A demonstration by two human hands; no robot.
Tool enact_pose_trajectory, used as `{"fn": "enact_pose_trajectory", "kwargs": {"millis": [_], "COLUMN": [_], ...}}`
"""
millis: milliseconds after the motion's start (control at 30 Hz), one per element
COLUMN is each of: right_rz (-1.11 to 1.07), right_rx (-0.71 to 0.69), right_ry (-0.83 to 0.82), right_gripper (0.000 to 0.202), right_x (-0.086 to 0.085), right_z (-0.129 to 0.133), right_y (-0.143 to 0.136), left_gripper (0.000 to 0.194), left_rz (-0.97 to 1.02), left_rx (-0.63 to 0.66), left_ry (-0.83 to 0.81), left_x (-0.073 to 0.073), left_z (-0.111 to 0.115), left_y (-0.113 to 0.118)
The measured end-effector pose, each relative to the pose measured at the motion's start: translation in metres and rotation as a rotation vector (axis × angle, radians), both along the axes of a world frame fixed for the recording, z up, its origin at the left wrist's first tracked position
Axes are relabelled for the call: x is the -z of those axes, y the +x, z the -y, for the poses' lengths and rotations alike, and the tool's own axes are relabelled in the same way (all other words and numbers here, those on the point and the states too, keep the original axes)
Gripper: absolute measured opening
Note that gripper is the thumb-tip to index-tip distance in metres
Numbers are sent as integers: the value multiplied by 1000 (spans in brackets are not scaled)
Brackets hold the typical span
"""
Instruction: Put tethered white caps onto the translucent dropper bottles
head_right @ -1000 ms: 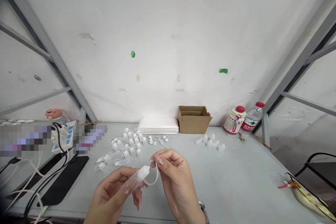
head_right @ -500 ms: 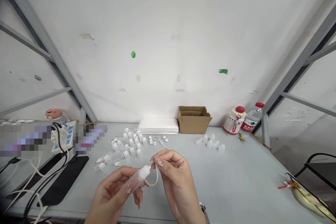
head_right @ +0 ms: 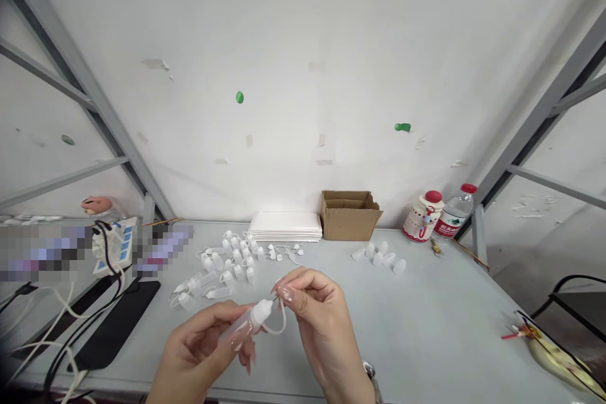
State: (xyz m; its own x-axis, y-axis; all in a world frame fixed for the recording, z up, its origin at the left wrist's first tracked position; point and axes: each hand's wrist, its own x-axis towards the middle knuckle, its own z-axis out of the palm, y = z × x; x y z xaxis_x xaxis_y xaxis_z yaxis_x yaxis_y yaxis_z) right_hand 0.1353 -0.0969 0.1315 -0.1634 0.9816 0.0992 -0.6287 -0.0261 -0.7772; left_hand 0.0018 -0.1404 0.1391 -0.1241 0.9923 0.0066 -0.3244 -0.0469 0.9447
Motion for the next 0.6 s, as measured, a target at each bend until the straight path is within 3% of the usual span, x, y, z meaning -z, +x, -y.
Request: {"fn": "enact_pose_trajectory", "kwargs": {"millis": [233, 600], "right_rz": [250, 592], "right_rx": [-3, 13], "right_ry": [176, 384], "right_gripper": [7, 7], "right_x": [1, -5], "right_z": [-6, -9], "right_y": [15, 29], "left_gripper": [15, 19], "left_rz": [-170, -437], "left_rx": [-8, 37], "left_ry": [128, 246], "left_x": [10, 12], "left_z": [-1, -5], "left_y": [-14, -24]}}
